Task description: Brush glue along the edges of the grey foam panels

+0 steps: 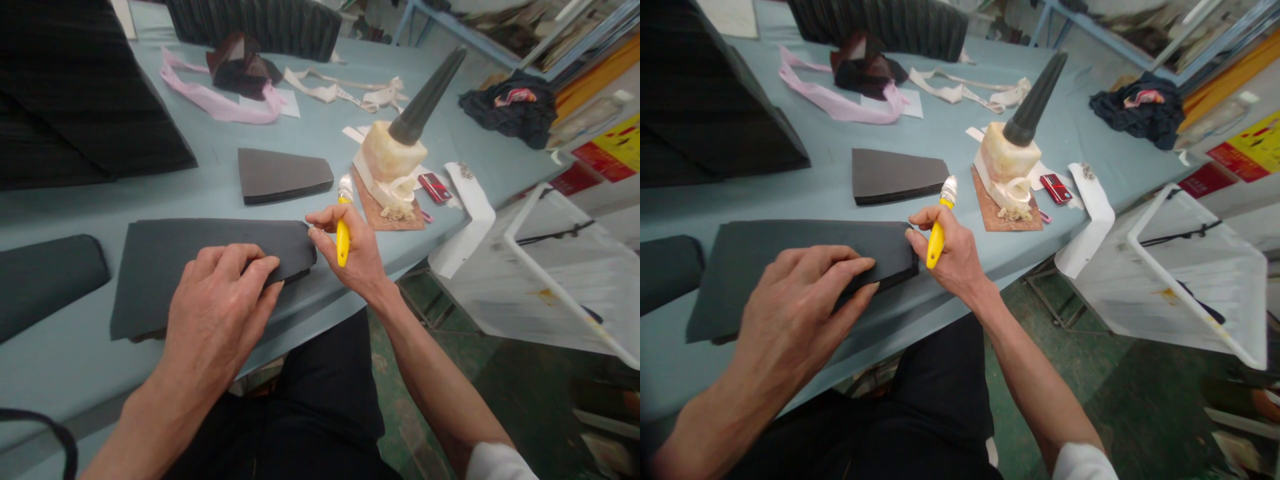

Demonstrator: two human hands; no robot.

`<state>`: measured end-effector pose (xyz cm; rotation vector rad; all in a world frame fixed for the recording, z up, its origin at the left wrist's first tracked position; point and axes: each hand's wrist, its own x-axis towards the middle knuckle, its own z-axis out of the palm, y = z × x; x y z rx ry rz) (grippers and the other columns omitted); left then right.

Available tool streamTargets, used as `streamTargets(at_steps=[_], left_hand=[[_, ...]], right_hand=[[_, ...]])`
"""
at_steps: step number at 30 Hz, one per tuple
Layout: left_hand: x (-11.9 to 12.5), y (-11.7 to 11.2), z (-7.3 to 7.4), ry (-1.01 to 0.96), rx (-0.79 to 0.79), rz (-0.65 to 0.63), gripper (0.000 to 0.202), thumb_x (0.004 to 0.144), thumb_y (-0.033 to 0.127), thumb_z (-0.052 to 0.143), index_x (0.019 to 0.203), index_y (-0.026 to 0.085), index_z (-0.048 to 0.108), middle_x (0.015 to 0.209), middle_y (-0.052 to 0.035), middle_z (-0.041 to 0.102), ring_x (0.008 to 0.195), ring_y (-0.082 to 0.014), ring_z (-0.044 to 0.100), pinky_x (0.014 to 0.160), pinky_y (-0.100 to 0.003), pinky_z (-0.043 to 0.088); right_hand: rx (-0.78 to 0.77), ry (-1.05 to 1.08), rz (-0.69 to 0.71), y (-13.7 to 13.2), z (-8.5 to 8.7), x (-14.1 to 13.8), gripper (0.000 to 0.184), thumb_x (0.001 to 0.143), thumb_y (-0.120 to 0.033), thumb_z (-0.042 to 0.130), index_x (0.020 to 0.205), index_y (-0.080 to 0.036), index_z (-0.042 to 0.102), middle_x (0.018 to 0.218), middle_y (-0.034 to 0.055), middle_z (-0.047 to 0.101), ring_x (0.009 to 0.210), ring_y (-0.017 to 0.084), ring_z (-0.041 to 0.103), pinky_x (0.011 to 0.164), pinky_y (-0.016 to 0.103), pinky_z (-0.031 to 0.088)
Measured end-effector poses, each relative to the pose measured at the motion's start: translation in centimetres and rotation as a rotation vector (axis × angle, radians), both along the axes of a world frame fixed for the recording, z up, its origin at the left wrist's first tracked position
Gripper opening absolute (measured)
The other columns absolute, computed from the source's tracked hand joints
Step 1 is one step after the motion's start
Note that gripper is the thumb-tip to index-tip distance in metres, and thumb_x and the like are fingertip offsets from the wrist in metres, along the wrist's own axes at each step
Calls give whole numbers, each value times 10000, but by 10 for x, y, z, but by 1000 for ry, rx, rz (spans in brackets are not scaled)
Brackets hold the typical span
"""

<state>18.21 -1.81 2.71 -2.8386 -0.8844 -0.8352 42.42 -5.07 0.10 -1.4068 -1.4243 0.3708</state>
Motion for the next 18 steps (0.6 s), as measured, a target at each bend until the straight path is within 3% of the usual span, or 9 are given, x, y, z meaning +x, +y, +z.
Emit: streamTargets(at_steps=[10, 14, 18], left_hand=[[4, -2, -1, 0, -18, 32, 241, 1088, 290, 567, 1216, 206, 752, 1170, -146, 756, 1005, -385, 650, 800, -530, 510], [5, -2, 0, -10, -7, 36, 237, 1079, 281, 570, 1204, 202, 754, 1155, -145, 752, 994, -382, 646, 796, -523, 506], [5, -1, 0, 4, 3, 23, 231, 1063, 277, 595, 1219, 190, 742, 1166, -151, 748, 1000, -391, 643, 796, -522, 503]], right_hand=[[-24, 143, -45, -5, -9, -10, 158, 1028, -415, 701, 1111, -289, 651, 1045, 28, 799, 956, 206, 763, 857, 379, 620], [-43, 200, -70, -5, -15, -12, 195, 1013, -427, 726, 1123, -298, 632, 1039, 5, 781, 761, 156, 676, 742, 347, 590], [-67, 204, -100, -7, -17, -16, 182, 1009, -414, 722, 1111, -293, 633, 1022, 12, 774, 831, 177, 707, 740, 344, 577]])
